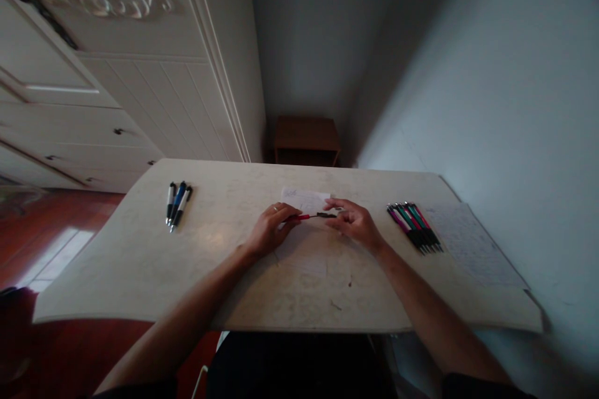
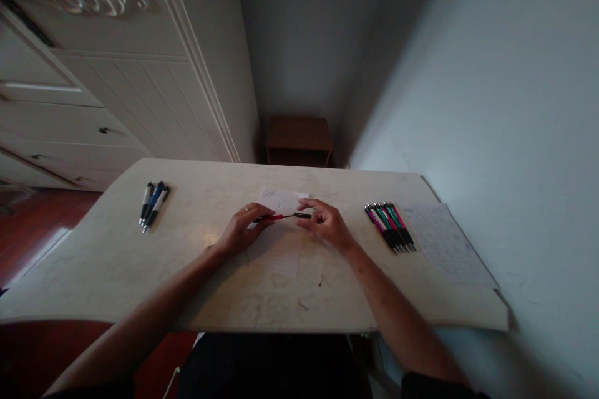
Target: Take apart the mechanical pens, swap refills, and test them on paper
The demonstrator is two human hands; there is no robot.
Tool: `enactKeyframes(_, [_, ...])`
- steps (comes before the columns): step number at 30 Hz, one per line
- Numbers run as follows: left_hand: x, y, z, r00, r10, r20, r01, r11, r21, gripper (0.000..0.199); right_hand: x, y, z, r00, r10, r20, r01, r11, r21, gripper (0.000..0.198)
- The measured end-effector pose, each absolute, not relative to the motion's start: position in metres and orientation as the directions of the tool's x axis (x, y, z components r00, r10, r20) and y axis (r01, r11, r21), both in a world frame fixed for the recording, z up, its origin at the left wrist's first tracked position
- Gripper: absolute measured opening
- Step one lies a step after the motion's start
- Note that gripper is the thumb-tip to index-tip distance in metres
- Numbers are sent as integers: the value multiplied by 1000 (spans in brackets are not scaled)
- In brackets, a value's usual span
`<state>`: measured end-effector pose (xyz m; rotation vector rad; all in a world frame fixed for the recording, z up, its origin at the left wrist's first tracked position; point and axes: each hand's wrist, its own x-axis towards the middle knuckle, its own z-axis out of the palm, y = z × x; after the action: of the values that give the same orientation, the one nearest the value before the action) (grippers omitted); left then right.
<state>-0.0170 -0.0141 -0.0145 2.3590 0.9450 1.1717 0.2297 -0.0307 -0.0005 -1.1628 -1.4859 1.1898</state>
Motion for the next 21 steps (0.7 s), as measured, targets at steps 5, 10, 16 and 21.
enactKeyframes(5, [-17,-13,-12,408,714,569,423,-700,575,15,247,-22,11,6,991,133,197,129,-972,43])
enactKeyframes(10, [-16,-14,-12,400,718,570,431,-696,574,18,265,-15,6,-34,953,301,491,278,-826,29])
enactKeyframes(16, [-16,-14,-11,400,715,574,434,-699,568,18,266,-18,-2,-358,911,205,584,390,-712,23])
enactKeyframes(21, [-17,-13,-12,389,724,570,463,-689,558,17,266,-19,-6,-403,897,179,620,412,-667,25])
